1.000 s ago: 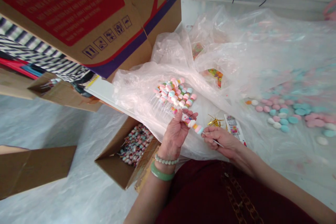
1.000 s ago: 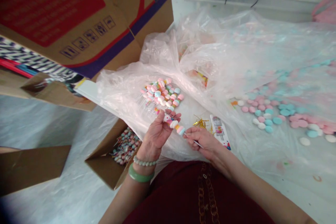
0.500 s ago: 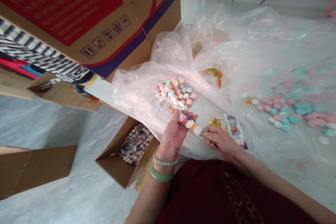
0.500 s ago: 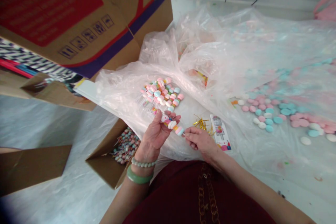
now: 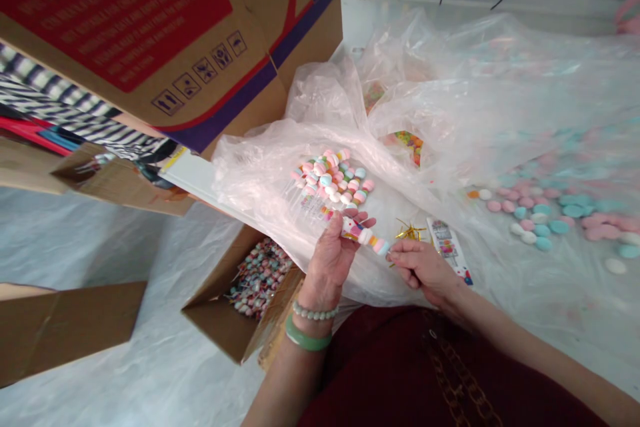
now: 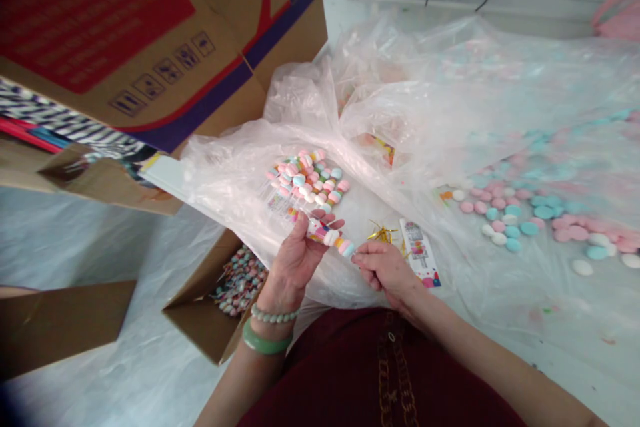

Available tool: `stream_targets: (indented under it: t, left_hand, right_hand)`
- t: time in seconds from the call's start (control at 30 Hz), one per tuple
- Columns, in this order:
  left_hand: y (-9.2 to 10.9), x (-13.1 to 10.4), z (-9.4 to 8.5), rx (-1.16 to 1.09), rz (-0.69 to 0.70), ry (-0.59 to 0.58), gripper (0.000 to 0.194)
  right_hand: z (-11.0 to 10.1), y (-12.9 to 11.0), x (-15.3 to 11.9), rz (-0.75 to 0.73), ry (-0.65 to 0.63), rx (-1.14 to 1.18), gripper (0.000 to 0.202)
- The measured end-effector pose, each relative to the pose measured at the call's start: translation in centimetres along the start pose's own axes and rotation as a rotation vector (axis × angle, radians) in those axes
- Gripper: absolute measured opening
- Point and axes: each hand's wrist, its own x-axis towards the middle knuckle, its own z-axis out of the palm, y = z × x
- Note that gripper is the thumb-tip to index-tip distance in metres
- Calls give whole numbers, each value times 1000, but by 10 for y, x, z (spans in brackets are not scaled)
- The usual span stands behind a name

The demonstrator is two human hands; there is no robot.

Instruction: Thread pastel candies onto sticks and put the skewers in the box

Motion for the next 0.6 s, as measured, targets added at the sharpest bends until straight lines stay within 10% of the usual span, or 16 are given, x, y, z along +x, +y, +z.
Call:
stream_targets:
  t: [0.27, 0.6]
  left_hand:
    - [0, -6, 0, 77, 43, -58, 36]
    - [23, 4, -4, -8, -2, 161, 15]
  right_hand:
    - [-13, 5, 8, 391, -549, 581, 21]
    - [3, 5, 0, -131, -48, -37, 16]
